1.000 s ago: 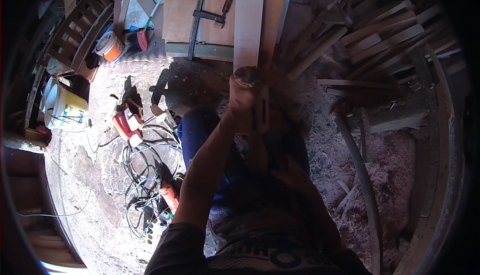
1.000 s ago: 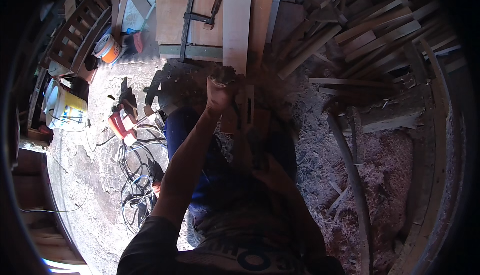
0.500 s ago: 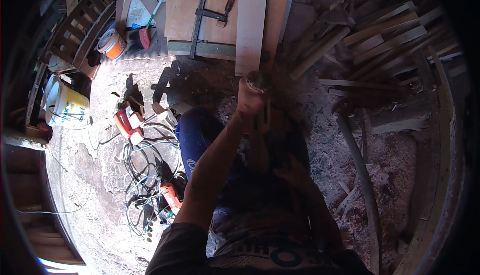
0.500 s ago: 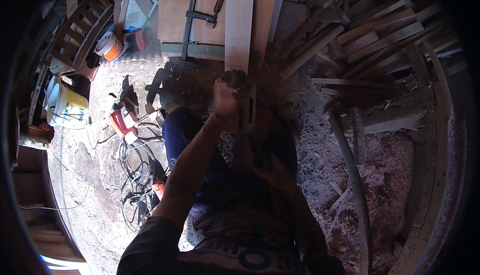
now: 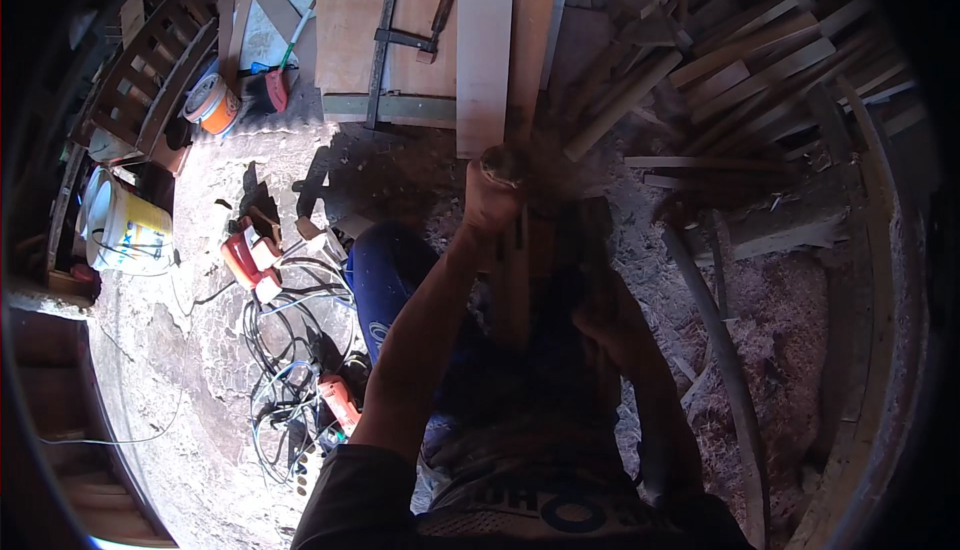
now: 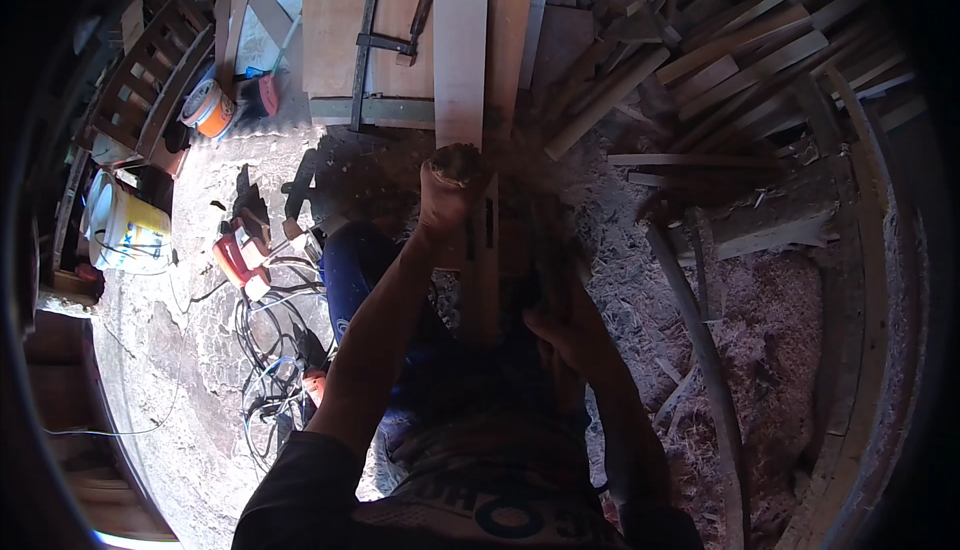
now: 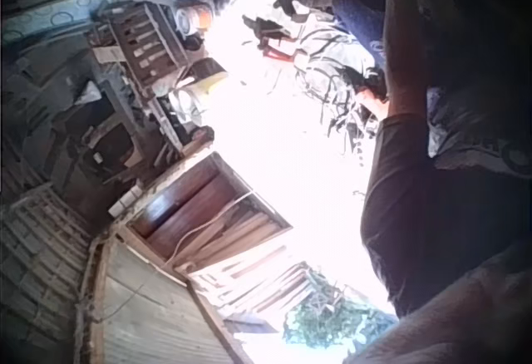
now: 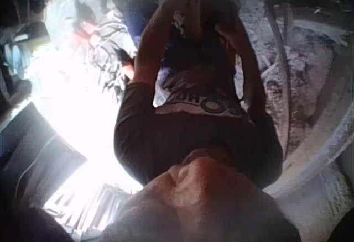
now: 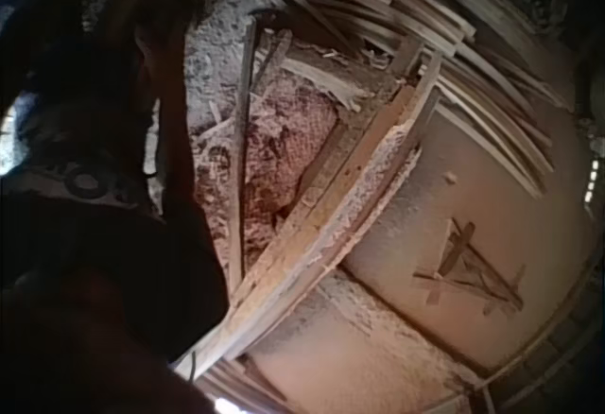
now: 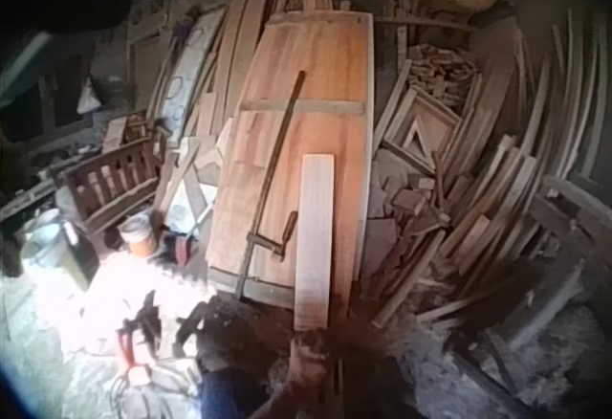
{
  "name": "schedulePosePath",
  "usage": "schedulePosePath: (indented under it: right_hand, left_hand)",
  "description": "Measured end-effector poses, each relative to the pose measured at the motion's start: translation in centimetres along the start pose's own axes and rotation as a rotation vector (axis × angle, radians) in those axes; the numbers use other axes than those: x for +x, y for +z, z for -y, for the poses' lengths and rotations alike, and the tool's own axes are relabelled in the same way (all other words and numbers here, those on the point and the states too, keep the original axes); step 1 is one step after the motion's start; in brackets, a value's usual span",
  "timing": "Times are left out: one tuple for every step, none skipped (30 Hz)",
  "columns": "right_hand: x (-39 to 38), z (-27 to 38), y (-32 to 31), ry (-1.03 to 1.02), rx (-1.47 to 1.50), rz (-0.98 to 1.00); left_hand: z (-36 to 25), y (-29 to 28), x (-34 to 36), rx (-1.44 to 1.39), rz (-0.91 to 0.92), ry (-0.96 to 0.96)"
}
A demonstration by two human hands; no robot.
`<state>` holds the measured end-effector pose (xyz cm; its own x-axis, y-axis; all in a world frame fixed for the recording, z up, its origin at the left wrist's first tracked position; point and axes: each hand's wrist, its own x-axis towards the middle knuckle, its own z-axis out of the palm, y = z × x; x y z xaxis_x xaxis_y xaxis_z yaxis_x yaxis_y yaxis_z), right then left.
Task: The person shaves a piece of wood using an axe to shape it into a handle.
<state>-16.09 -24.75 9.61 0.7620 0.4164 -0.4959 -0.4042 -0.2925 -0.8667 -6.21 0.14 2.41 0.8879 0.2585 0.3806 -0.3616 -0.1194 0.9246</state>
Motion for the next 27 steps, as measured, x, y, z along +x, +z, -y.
schedulePosePath:
  right_hand:
    - [-0.1, 1.0, -0.1, -0.014, -0.146, -0.035]
    - [0.0, 1.0, -0.3, -0.190, -0.317, -0.089]
    - [0.2, 0.8, -0.6, -0.367, -0.488, -0.144]
    - [0.5, 0.9, -0.7, -0.551, -0.659, -0.192]
    - [0.5, 2.2, -0.5, -0.564, -0.665, -0.176]
    - [0.2, 4.2, -0.1, -0.577, -0.671, -0.159]
    - [-0.1, 6.2, 0.3, -0.589, -0.680, -0.141]
    - [0.0, 7.7, 0.6, -0.686, -0.664, -0.158]
    - [0.0, 9.1, 0.8, -0.783, -0.645, -0.174]
    - [0.1, 10.1, 1.2, -0.875, -0.626, -0.195]
    - [0.2, 10.8, 1.5, -0.894, -0.666, -0.236]
    - [0.3, 11.4, 1.9, -0.913, -0.706, -0.276]
    - [0.5, 11.6, 2.1, -0.889, -0.784, -0.289]
    - [0.7, 11.7, 2.3, -0.867, -0.861, -0.298]
    - [1.4, 11.0, 2.5, -0.805, -0.967, -0.270]
    - [2.0, 10.3, 2.5, -0.738, -1.076, -0.246]
    - [2.7, 9.3, 2.4, -0.749, -1.080, -0.237]
    - [3.5, 8.1, 2.1, -0.760, -1.084, -0.229]
    - [4.1, 7.6, 2.3, -0.777, -1.088, -0.210]
    - [4.3, 7.3, 2.3, -0.784, -1.078, -0.220]
    - [4.4, 7.3, 2.5, -0.789, -1.069, -0.230]
    - [4.4, 7.2, 2.6, -0.792, -1.061, -0.242]
    - [4.5, 7.1, 2.6, -0.799, -1.048, -0.242]
    - [4.5, 7.0, 2.5, -0.807, -1.035, -0.241]
    - [4.5, 6.9, 2.6, -0.814, -1.021, -0.239]
    - [4.3, 7.2, 2.7, -0.797, -0.994, -0.221]
    - [4.0, 7.6, 2.8, -0.780, -0.966, -0.204]
  left_hand:
    - [-0.2, -0.4, 0.0, -0.012, -0.005, -0.009]
    - [-0.4, -0.5, -0.1, -0.024, -0.010, -0.018]
    - [-0.5, -0.2, -0.1, -0.040, 0.001, 0.003]
    - [-0.6, -0.2, -0.1, -0.050, 0.006, 0.028]
    - [-0.4, -0.1, -0.2, -0.062, 0.011, 0.049]
    - [-0.1, -0.1, -0.1, -0.057, 0.022, 0.057]
    - [0.5, 0.0, 0.0, -0.056, 0.031, 0.065]
    - [0.9, 0.0, 0.1, -0.050, 0.040, 0.073]
    - [1.2, 0.0, 0.0, -0.036, 0.033, 0.069]
    - [1.5, 0.0, -0.1, -0.026, 0.031, 0.062]
    - [1.6, 0.0, -0.2, -0.013, 0.029, 0.055]
    - [1.7, -0.2, -0.3, -0.037, 0.022, 0.057]
    - [1.5, -0.1, -0.2, -0.069, 0.019, 0.061]
    - [1.4, 0.0, -0.1, -0.101, 0.014, 0.065]
    - [1.2, -0.1, 0.0, -0.004, 0.027, 0.187]
    - [0.5, -0.1, 0.5, 0.087, 0.040, 0.312]
    - [0.0, -0.2, 0.8, 0.185, 0.053, 0.442]
    - [0.0, 0.1, 0.6, 0.120, 0.058, 0.390]
    - [0.2, 0.2, 0.1, 0.064, 0.054, 0.336]
    - [0.4, 0.2, -0.1, 0.006, 0.051, 0.283]
    - [0.7, -0.1, 0.0, 0.015, 0.062, 0.280]
    - [0.9, -0.3, 0.1, 0.023, 0.075, 0.277]
    - [1.0, -0.4, 0.3, 0.029, 0.088, 0.273]
    - [1.2, -0.4, 0.5, -0.016, 0.074, 0.266]
    - [1.8, -0.4, 0.5, -0.060, 0.059, 0.257]
    - [2.3, -0.5, 0.7, -0.104, 0.044, 0.248]
    - [2.9, -0.7, 0.9, -0.076, 0.013, 0.247]
